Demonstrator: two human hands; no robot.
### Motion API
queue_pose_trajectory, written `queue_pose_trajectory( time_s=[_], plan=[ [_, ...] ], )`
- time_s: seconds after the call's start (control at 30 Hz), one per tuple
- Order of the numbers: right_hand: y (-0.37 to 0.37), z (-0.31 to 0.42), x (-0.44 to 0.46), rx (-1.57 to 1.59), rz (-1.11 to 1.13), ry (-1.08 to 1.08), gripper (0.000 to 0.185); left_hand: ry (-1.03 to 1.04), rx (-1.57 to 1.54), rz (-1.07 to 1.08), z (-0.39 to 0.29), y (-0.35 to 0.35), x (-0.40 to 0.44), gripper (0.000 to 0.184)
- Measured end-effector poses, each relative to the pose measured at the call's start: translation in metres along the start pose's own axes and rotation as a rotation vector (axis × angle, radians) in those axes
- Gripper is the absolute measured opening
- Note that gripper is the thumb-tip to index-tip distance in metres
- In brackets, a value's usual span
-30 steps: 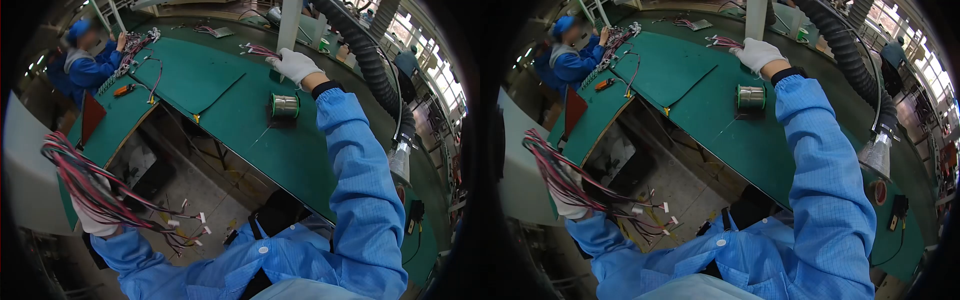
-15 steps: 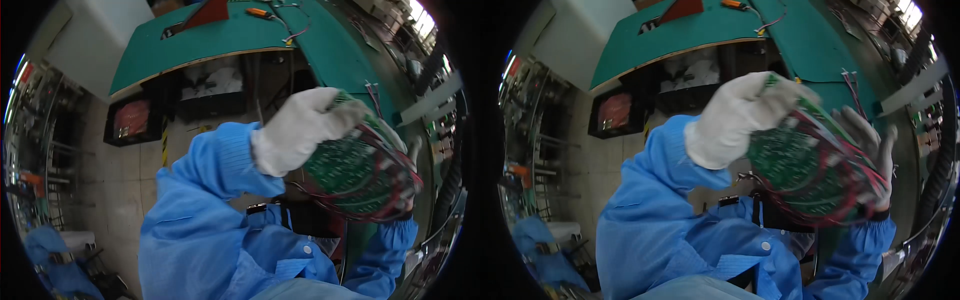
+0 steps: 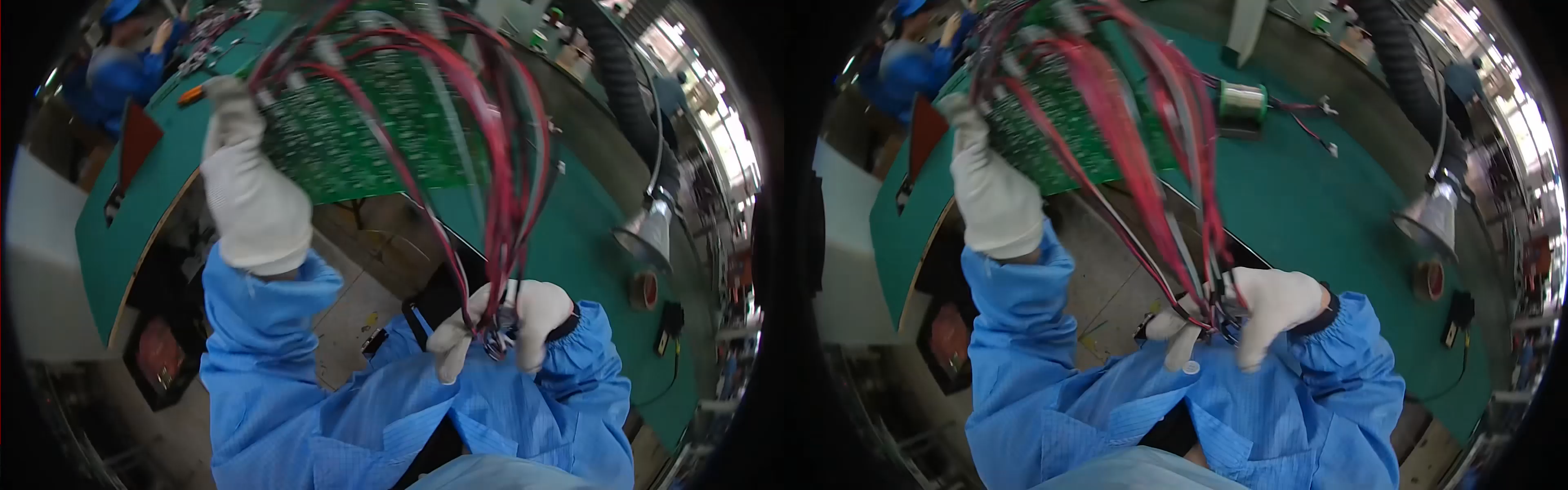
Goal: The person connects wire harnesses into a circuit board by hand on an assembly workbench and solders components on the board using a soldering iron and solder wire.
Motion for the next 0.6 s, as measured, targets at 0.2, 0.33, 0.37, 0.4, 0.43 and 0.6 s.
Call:
queue_pose_trajectory(
  time_s=[0.2, 0.33, 0.37, 0.4, 0.43, 0.6],
  plan=[
    [0.046, -0.014, -0.080, -0.116, -0.629, 0.134, 0.036, 0.017, -0.216, 0.177, -0.037, -0.016, -0.007, 0.045],
    [0.102, -0.010, -0.177, -1.254, -1.388, -0.093, 0.021, -0.154, -0.129, 0.428, -0.034, 0.033, -0.041, 0.058],
    [0.110, -0.029, -0.207, -1.402, -1.631, 0.133, 0.021, -0.247, -0.197, 0.514, -0.025, 0.045, -0.053, 0.058],
    [0.123, -0.032, -0.224, -1.481, -1.788, 0.131, 0.018, -0.195, -0.064, 0.481, -0.011, 0.058, -0.067, 0.060],
    [0.130, -0.048, -0.249, -1.524, -1.928, 0.204, 0.017, -0.163, 0.010, 0.607, -0.002, 0.075, -0.083, 0.057],
    [0.128, -0.137, -0.339, -1.360, -2.324, 0.535, 0.023, -0.576, -0.076, 0.965, 0.029, 0.174, -0.172, 0.031]
  ],
)
Point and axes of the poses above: each hand's wrist, its own x-axis towards the middle knuckle, its own y-axis out of the palm, z = x × y, the point moved 3 cm from there along x, towards the middle knuckle, and after that the axes turned 9 degrees about y, right-handed, at the moved point
